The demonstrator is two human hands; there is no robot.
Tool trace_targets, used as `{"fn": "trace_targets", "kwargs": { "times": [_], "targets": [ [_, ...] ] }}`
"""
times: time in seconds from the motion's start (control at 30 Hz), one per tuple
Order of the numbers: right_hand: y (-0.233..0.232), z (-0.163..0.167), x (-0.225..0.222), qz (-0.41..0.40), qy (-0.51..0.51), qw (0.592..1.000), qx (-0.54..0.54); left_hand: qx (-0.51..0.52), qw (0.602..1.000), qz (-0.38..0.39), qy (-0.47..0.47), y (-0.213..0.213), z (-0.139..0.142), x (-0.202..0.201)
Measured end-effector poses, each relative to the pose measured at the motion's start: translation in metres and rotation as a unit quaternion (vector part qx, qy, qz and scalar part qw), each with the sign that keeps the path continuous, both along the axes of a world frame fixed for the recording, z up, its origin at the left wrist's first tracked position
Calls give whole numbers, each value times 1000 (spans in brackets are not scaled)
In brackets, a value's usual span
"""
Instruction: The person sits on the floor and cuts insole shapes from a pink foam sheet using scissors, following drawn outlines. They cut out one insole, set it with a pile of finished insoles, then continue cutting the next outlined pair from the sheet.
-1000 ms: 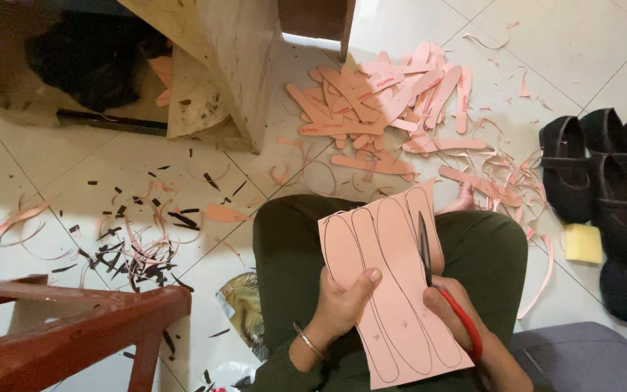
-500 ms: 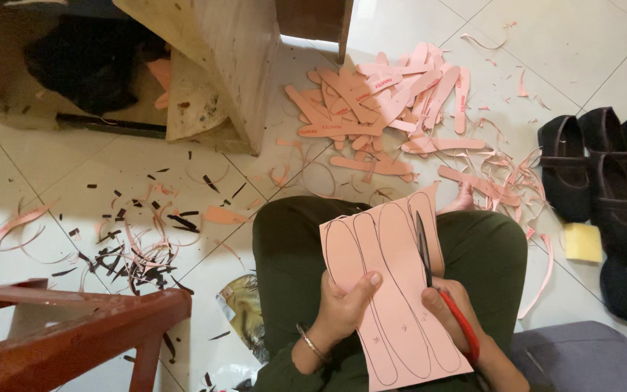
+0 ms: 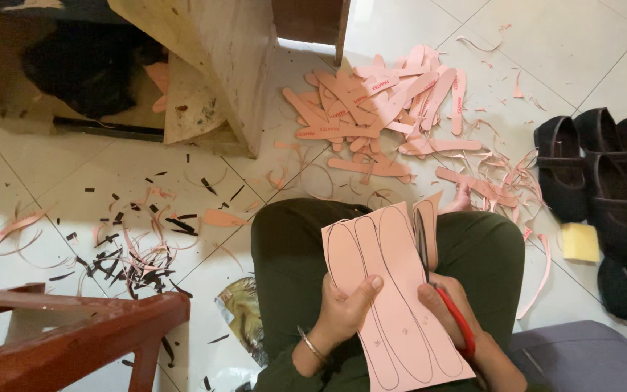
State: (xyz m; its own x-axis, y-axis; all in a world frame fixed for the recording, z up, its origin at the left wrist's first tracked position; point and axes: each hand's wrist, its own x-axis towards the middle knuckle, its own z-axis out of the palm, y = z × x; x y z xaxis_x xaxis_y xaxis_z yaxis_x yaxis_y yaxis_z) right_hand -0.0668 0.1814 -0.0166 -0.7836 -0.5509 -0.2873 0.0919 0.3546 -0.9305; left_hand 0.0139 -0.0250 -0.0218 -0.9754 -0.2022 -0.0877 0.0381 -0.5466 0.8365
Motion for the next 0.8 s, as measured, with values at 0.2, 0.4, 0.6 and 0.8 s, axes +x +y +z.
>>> {"fn": "trace_targets", "kwargs": {
  "times": [0.2, 0.4, 0.6, 0.8],
  "targets": [
    [4, -10, 1, -3, 11, 1000, 13, 12, 1000, 3, -3, -1, -1, -1],
    [5, -15, 2, -15, -19, 1000, 12, 16, 1000, 9, -3, 0, -2, -2],
    [6, -20, 2, -16, -41, 999, 10, -12, 1000, 8, -8, -2, -8, -1],
    [1, -21, -9, -5, -4, 1000, -24, -49, 998, -29, -5, 2, -11, 1]
  ]
}}
